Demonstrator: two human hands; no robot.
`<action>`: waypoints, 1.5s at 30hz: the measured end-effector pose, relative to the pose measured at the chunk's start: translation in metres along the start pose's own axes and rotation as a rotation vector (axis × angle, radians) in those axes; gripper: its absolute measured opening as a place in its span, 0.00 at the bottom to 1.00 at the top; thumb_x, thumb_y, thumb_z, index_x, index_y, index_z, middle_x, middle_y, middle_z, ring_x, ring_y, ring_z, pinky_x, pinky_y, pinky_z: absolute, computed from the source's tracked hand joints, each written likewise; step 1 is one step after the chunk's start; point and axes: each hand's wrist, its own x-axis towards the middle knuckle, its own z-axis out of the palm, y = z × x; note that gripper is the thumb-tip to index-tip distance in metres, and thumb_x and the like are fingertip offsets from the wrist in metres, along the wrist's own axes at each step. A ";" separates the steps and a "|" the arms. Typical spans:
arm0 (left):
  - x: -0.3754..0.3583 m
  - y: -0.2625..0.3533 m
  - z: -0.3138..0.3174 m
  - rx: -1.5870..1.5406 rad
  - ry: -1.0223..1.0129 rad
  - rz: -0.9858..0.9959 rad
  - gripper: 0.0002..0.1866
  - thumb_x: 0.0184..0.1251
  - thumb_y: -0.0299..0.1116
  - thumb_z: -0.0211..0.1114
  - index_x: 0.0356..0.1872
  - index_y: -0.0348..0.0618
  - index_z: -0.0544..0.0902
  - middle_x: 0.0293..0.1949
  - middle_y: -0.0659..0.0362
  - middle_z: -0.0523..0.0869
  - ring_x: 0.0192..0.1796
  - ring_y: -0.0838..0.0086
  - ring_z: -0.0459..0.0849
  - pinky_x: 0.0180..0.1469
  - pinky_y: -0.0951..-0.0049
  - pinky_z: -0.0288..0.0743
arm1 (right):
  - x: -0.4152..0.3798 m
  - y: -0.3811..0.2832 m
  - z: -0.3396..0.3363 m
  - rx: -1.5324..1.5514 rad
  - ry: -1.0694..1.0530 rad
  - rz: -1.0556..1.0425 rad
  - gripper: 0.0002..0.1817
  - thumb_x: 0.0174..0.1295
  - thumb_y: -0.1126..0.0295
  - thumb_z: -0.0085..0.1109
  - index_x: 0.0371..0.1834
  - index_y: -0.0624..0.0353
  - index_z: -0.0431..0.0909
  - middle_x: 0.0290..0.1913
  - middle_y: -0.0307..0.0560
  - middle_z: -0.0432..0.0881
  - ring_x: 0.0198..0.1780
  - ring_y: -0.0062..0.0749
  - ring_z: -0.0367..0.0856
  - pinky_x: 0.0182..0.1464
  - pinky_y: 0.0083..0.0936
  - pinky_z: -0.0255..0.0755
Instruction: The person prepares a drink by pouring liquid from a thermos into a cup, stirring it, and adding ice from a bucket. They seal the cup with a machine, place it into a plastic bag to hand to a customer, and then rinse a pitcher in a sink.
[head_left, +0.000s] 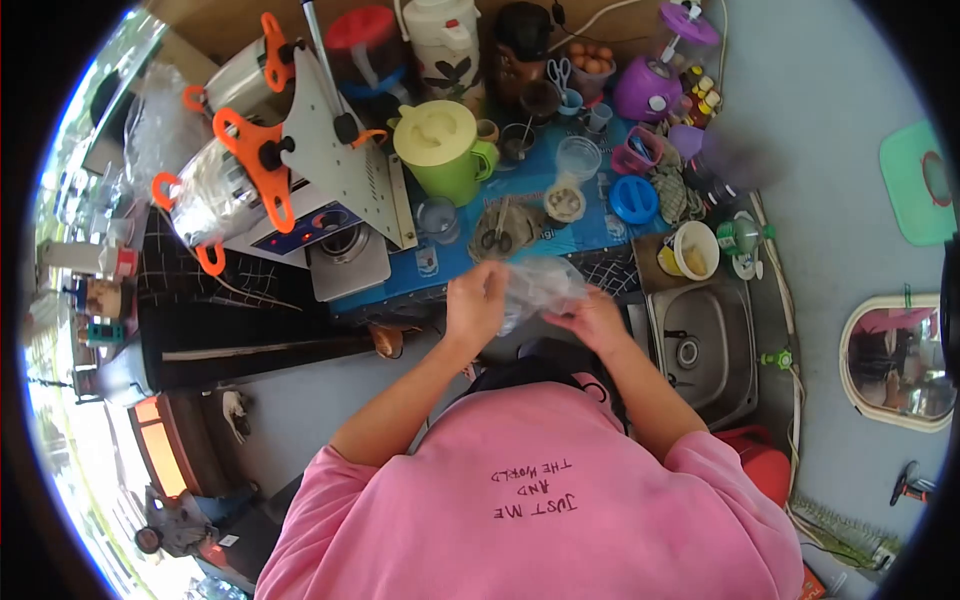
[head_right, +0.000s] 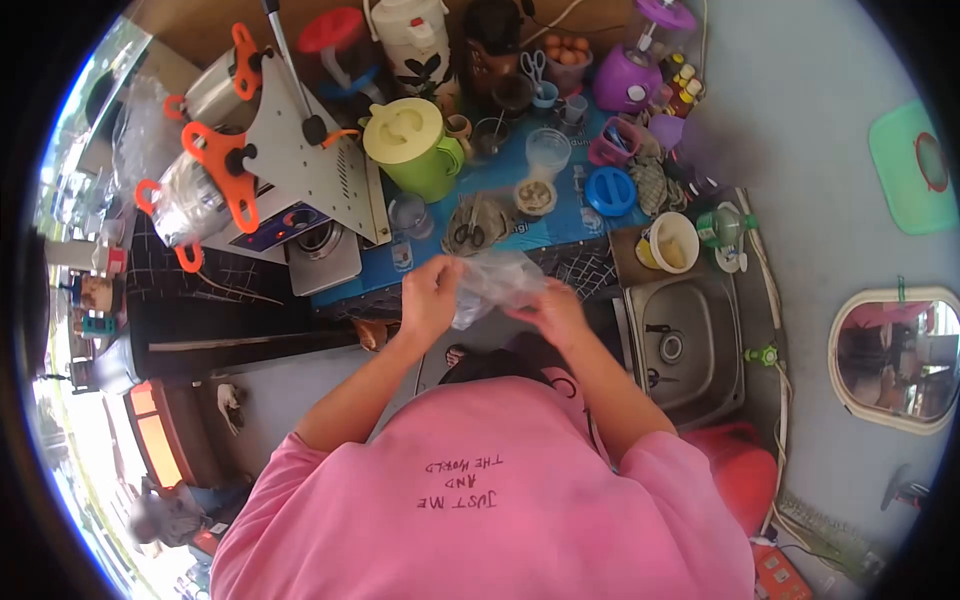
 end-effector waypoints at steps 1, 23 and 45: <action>0.008 0.009 0.001 -0.059 -0.023 -0.091 0.11 0.74 0.33 0.62 0.39 0.35 0.85 0.31 0.51 0.87 0.31 0.71 0.83 0.38 0.69 0.76 | 0.008 0.001 -0.035 -0.238 0.178 -0.042 0.12 0.64 0.70 0.66 0.50 0.59 0.81 0.48 0.49 0.86 0.49 0.41 0.87 0.49 0.42 0.83; 0.183 -0.043 0.220 0.640 -0.296 -0.216 0.37 0.47 0.48 0.79 0.57 0.41 0.74 0.61 0.48 0.78 0.61 0.52 0.81 0.60 0.54 0.79 | 0.034 -0.136 -0.142 -1.665 0.230 -0.389 0.31 0.63 0.73 0.54 0.72 0.62 0.65 0.67 0.72 0.71 0.67 0.65 0.71 0.69 0.51 0.67; 0.115 0.003 0.165 0.167 -0.403 0.247 0.19 0.37 0.32 0.77 0.28 0.41 0.74 0.41 0.48 0.80 0.45 0.50 0.82 0.47 0.54 0.78 | 0.157 -0.121 -0.074 -0.355 -0.452 -0.062 0.30 0.73 0.66 0.39 0.78 0.60 0.65 0.73 0.49 0.72 0.73 0.37 0.69 0.76 0.31 0.58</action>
